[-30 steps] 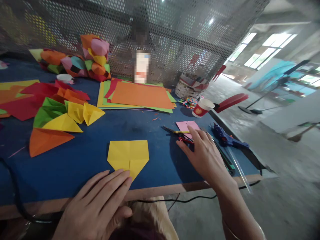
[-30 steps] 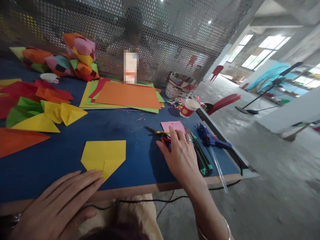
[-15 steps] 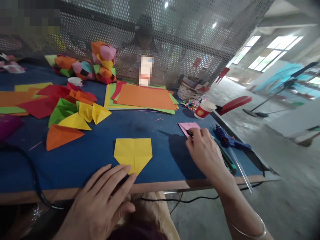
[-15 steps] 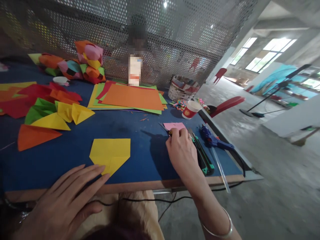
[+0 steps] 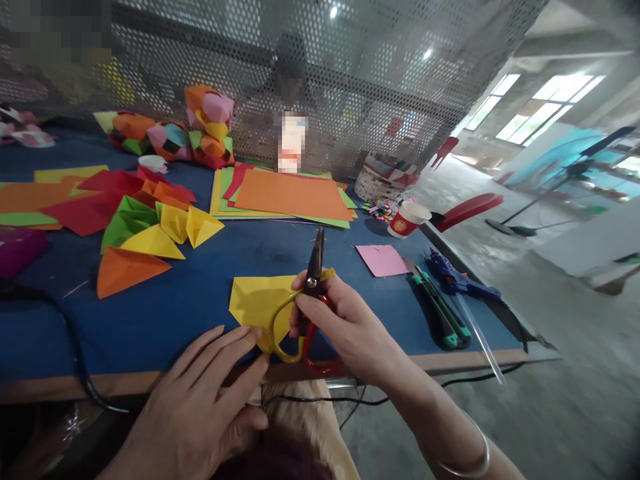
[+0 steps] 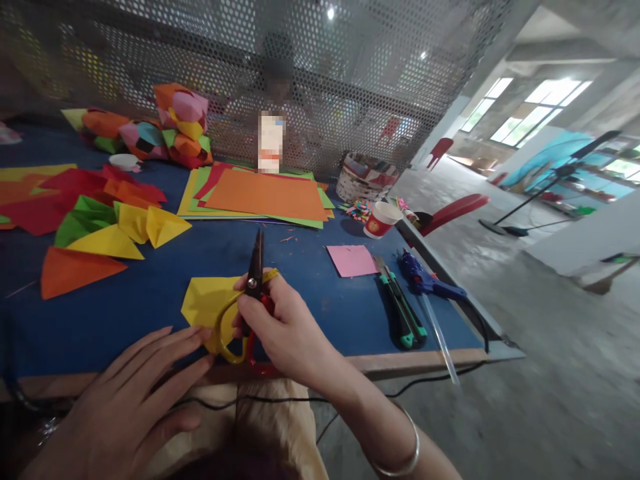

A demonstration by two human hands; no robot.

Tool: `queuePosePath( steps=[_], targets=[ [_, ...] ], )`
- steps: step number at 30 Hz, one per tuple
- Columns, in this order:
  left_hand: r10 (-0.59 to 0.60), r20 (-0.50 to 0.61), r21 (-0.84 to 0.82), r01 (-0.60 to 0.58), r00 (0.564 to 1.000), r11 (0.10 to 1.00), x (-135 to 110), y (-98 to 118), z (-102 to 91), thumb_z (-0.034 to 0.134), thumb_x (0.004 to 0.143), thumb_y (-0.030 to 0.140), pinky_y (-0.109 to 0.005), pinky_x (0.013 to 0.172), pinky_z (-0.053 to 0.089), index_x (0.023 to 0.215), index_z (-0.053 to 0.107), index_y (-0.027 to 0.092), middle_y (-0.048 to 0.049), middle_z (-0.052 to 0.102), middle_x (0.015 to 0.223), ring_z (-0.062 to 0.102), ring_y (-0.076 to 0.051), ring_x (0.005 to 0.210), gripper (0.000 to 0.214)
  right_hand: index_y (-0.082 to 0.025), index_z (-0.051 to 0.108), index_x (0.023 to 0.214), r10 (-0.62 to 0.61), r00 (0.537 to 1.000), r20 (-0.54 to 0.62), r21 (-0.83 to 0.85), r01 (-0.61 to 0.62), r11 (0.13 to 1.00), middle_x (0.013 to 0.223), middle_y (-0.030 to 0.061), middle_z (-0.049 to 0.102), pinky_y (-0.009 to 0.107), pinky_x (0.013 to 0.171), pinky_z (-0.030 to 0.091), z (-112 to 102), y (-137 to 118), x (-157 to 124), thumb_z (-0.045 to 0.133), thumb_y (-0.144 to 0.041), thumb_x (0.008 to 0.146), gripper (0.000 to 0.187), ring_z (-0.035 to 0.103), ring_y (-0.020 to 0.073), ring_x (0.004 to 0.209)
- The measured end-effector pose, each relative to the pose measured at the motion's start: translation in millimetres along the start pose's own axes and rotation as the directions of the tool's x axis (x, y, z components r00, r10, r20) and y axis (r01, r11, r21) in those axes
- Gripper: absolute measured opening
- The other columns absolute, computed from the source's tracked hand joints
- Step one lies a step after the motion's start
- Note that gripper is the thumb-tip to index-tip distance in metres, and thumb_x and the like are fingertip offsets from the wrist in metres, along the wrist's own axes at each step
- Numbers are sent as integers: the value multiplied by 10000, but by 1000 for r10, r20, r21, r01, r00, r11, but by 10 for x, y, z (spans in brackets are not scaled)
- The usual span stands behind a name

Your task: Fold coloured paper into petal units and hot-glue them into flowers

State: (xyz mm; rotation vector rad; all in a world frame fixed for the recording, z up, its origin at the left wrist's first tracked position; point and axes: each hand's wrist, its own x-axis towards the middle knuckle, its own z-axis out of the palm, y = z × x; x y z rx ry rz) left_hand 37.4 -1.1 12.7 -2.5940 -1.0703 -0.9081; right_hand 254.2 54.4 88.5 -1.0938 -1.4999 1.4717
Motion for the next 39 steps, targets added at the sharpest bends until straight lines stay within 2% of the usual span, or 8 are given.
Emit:
queuePosePath(
  steps=[8,15,20,25,29,32,34,39],
  targets=[
    [38,-97,29,-35,995,999,63,-1,-46,487,1023,430,-391,1089,480,1169,663,76,-144,763,1139,684,-247,1148,422,-210,499,1009,74,997,14,38,-74,997,656,-65,562,225,598,469,40,3,204,539,-261,925,106,562,106,600],
    [13,-80,5,-13,997,1000,52,4,-30,514,1017,400,-382,1067,504,1172,671,113,-119,760,1151,692,-239,1138,362,-209,506,988,190,980,67,147,-198,969,637,-64,565,211,572,462,106,-10,237,545,-217,902,94,544,97,560],
    [36,-114,19,-34,993,999,17,-17,19,519,1014,403,-401,1073,503,1147,684,119,-131,754,1154,680,-249,1160,354,-213,494,953,205,977,64,140,-212,967,634,-61,567,204,555,461,111,-12,216,540,-218,919,57,548,100,567],
    [44,-66,29,-42,997,999,5,-51,24,512,1009,455,-382,1085,480,1188,684,147,-118,739,1208,655,-242,1196,396,-213,490,955,247,965,84,131,-256,958,627,-65,569,195,554,462,45,-6,257,530,-220,923,52,549,92,550],
    [67,-20,54,-66,998,996,-1,-46,27,499,1004,497,-394,1124,427,1236,684,191,-99,727,1242,632,-243,1224,427,-208,488,981,232,971,62,114,-238,965,632,-67,572,202,582,471,-34,21,289,525,-220,927,67,552,89,556],
    [6,30,80,-8,1000,997,-11,-1,41,454,1020,500,-414,1143,396,1307,659,241,-77,717,1271,630,-237,1222,438,-211,480,982,218,974,55,90,-222,971,631,-67,576,212,584,469,-105,40,302,541,-252,926,91,563,96,558],
    [-31,38,74,28,999,997,-19,28,49,436,1025,505,-419,1147,385,1319,655,251,-72,713,1279,627,-237,1224,446,-213,476,987,217,976,31,70,-219,973,638,-67,582,218,584,467,-160,47,314,556,-273,920,121,572,99,559],
    [-8,33,52,6,999,999,-8,22,37,485,1003,531,-407,1135,379,1322,658,229,-89,704,1275,609,-246,1235,472,-209,469,1018,201,979,-37,0,-201,980,631,-68,588,229,572,455,-301,37,364,567,-270,898,167,588,112,553]
  ],
)
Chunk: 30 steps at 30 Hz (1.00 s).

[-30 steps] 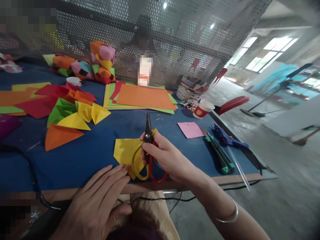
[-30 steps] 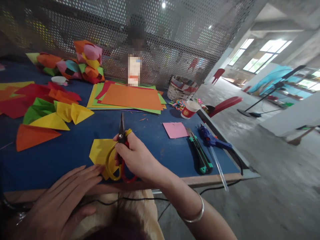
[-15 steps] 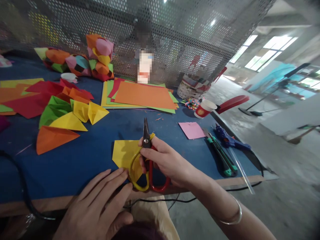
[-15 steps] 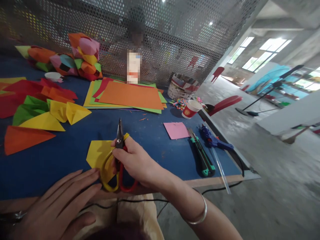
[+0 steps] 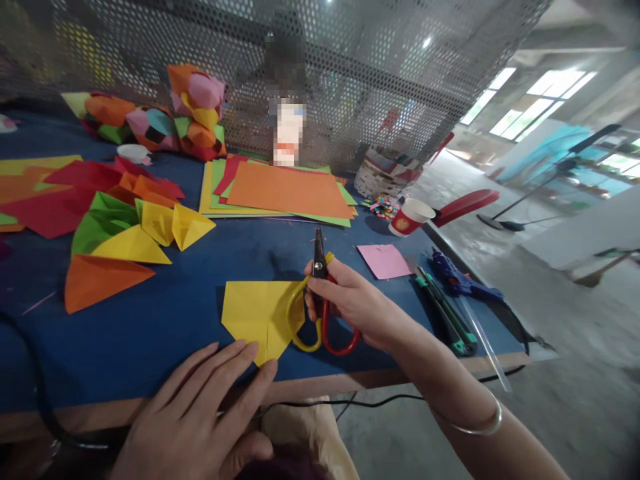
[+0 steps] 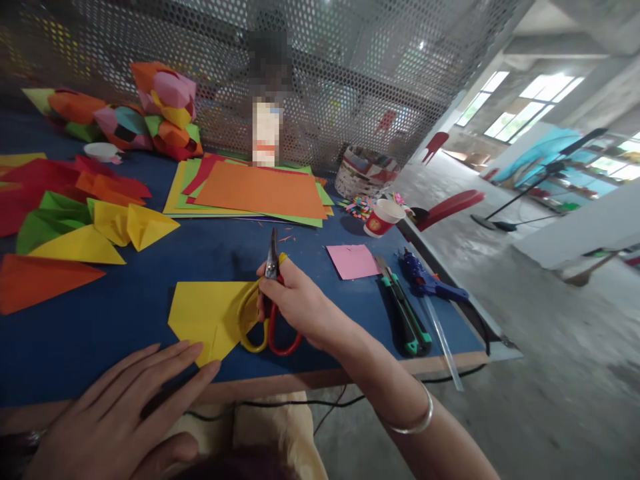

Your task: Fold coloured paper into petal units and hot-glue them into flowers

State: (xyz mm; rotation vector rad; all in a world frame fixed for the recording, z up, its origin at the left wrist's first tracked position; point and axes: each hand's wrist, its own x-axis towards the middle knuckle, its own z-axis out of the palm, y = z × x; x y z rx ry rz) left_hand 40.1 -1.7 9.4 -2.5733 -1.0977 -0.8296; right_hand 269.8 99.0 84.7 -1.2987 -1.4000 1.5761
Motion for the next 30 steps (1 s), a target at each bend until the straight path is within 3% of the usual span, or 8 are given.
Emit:
queuePosePath(
  steps=[4,8,19,24,27,30],
  targets=[
    [65,-6,20,-65,998,998,57,-31,-37,499,1001,519,-392,1086,406,1312,657,207,-85,703,1263,612,-244,1199,469,-209,470,1002,9,998,-67,-74,-14,997,610,-65,582,225,552,440,-78,-37,26,519,-218,898,115,583,115,539],
    [32,-34,16,-31,999,999,134,-7,-74,440,1029,501,-403,1036,442,1269,666,195,-78,713,1211,626,-237,1151,450,-213,475,991,3,994,-111,-99,-14,995,609,-59,589,231,557,445,-105,-29,20,504,-217,899,97,592,121,551],
    [-25,-66,75,30,998,997,167,200,-59,504,1028,340,-477,1007,495,1268,652,111,-150,695,1227,629,-285,1165,363,-206,488,1009,-100,981,-169,32,107,994,645,-65,587,232,558,466,-75,47,-113,604,-326,854,228,587,108,562],
    [-41,-84,108,50,996,993,191,236,-81,517,1019,330,-443,923,569,1238,669,106,-156,701,1217,653,-291,1120,349,-207,530,1052,9,994,-111,142,7,990,698,-45,592,232,560,516,-127,16,-173,682,-323,842,284,604,115,601],
    [-41,-63,98,47,997,994,192,241,-89,506,1021,322,-442,927,584,1237,666,106,-152,711,1195,659,-290,1127,344,-216,582,1095,44,996,-77,119,-34,992,830,-15,611,226,558,553,-197,-33,-134,726,-274,835,303,611,111,661],
    [-65,-52,75,69,997,995,166,253,-68,493,1026,350,-453,940,587,1250,659,110,-156,706,1212,651,-293,1149,368,-222,615,1111,127,991,33,87,-129,988,995,27,654,214,532,558,-261,-115,-40,729,-222,839,295,633,113,701]
  ],
)
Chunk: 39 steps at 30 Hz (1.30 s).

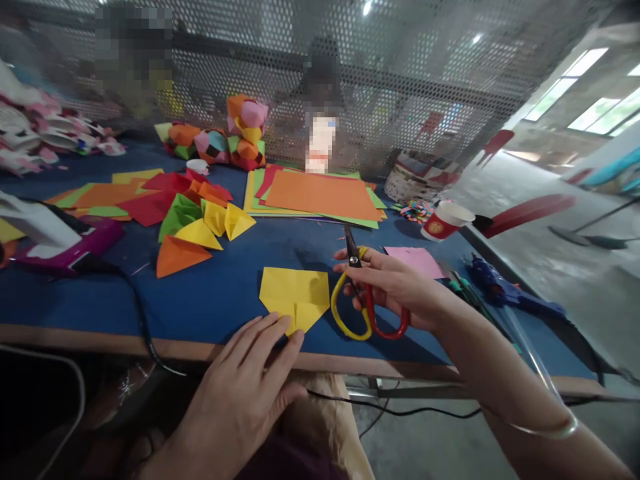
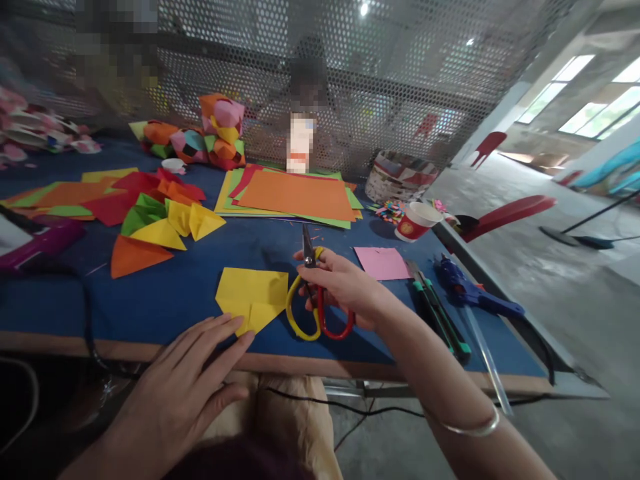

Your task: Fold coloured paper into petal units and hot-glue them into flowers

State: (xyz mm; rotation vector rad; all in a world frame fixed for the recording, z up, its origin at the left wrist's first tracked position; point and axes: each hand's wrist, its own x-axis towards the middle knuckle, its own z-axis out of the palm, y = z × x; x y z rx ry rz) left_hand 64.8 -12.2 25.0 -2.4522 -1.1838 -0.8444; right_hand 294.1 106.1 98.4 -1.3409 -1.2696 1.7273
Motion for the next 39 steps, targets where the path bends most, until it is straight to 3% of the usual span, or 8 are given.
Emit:
queuePosePath(
  steps=[4,10,17,24,29,39],
  targets=[
    [-44,14,-15,45,999,999,-49,18,31,502,1017,406,-479,961,584,1285,643,120,-165,684,1267,630,-306,1190,417,-207,657,1079,108,985,133,18,-111,994,1040,42,675,199,526,551,-33,-86,92,730,-197,834,255,633,101,688],
    [-38,43,-41,40,998,998,-31,5,3,509,1011,408,-505,953,599,1285,640,104,-176,685,1265,636,-321,1191,430,-153,721,1133,157,955,252,-30,-154,988,854,41,655,191,543,544,-21,-8,47,714,-284,868,295,617,114,704],
    [-43,60,-48,46,997,998,-4,7,-27,493,1013,422,-496,936,613,1264,652,104,-170,697,1238,651,-316,1167,436,-180,655,1289,113,984,134,-170,-90,981,860,33,644,193,578,559,-15,-102,-5,726,-304,867,445,617,109,700],
    [-55,93,-78,62,994,995,-36,30,-24,545,1001,356,-513,981,582,1331,607,104,-181,656,1299,590,-317,1247,421,-189,706,1182,142,951,274,-14,-144,989,832,32,663,192,560,545,-39,-36,16,744,-320,853,357,658,132,750],
    [-68,96,-74,75,993,994,-31,23,-29,518,1010,378,-503,991,568,1333,612,111,-180,653,1308,586,-312,1250,429,-171,726,1154,169,917,361,-46,-163,986,792,20,656,183,547,533,-33,-16,-51,765,-366,846,366,628,105,669],
    [-55,73,-64,59,996,996,21,9,-43,496,1019,387,-494,962,583,1276,646,110,-171,693,1257,633,-302,1202,407,-158,762,1048,150,936,319,-77,-133,988,721,-4,604,218,535,517,-10,28,-201,790,-483,797,412,582,96,581]
  ],
)
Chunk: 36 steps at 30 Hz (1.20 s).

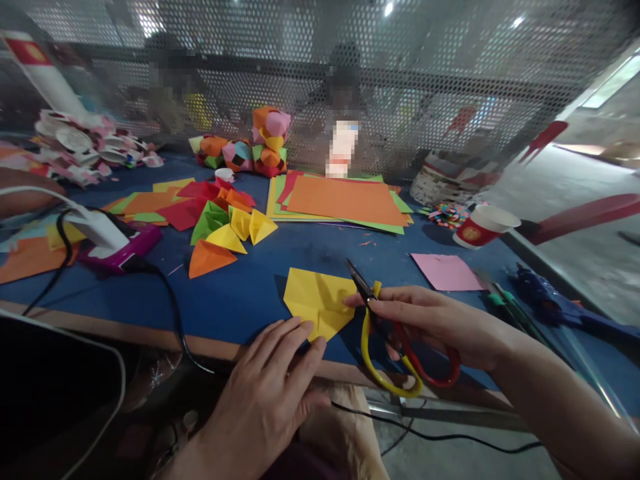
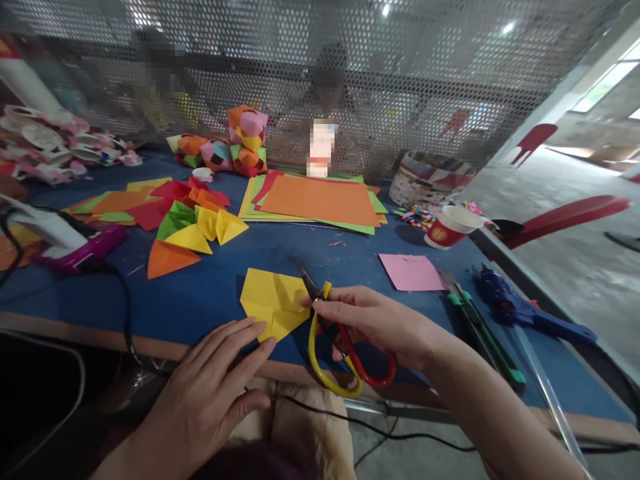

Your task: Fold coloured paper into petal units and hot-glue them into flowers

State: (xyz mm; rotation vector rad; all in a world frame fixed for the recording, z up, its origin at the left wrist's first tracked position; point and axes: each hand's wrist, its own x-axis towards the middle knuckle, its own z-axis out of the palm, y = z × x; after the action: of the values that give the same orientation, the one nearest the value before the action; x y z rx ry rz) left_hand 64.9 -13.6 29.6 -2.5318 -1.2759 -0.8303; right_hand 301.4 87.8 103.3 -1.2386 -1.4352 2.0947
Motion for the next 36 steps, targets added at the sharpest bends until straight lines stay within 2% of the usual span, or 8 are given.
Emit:
queuePosePath(
  steps=[9,14,18,22,24,27,29,36],
  targets=[
    [5,-39,22,-4,999,1000,55,34,43,524,1013,365,-468,1027,549,1255,652,89,-141,723,1235,659,-265,1176,389,-166,726,1128,50,997,-65,-95,-56,994,829,49,675,219,526,493,-50,168,-233,751,-580,812,522,629,116,607],
    [12,-96,46,-7,995,999,-6,60,109,509,1020,344,-451,1047,520,1253,648,73,-151,732,1209,672,-259,1152,384,-180,692,1147,-63,978,-201,-134,36,990,824,24,657,214,527,509,-58,149,-249,759,-583,803,534,604,99,596],
    [40,-120,61,-33,992,998,-52,52,132,508,1024,327,-452,1070,483,1209,664,52,-170,725,1241,655,-272,1196,366,-188,661,1078,-260,906,-335,-235,187,954,837,30,653,225,486,508,-20,0,-239,782,-610,759,543,623,125,604],
    [56,-137,81,-45,989,996,-62,53,135,507,1028,325,-449,1073,464,1197,670,44,-169,731,1234,655,-274,1197,366,-205,632,1012,-482,774,-411,-249,414,876,852,24,649,240,540,545,93,-139,-118,739,-580,813,437,632,127,637],
    [53,-150,92,-40,987,995,-63,63,135,523,1022,309,-436,1075,460,1197,673,51,-152,745,1201,667,-264,1168,346,-208,610,1007,-516,774,-366,-213,470,857,821,12,651,258,598,569,176,-168,12,699,-559,856,392,643,130,654],
    [39,-163,97,-23,986,995,-75,87,135,550,1009,284,-426,1089,445,1208,673,58,-131,758,1159,679,-257,1132,325,-207,567,1001,-499,839,-216,-182,467,865,757,-10,652,253,597,560,305,-165,250,649,-547,896,365,658,129,630],
    [34,-170,100,-17,985,995,-97,101,139,566,1000,278,-432,1111,426,1218,672,55,-128,759,1149,682,-258,1117,329,-212,540,998,-480,866,-137,-230,444,866,715,-19,654,240,590,546,373,-150,395,604,-532,933,333,670,133,634],
    [91,-116,163,-72,989,984,-241,81,180,652,945,284,-443,1216,313,1294,650,33,-147,733,1223,658,-260,1149,429,-233,446,868,-468,881,66,-439,446,780,685,-29,671,222,580,506,498,-196,626,507,-485,1002,292,647,115,590]
  ],
)
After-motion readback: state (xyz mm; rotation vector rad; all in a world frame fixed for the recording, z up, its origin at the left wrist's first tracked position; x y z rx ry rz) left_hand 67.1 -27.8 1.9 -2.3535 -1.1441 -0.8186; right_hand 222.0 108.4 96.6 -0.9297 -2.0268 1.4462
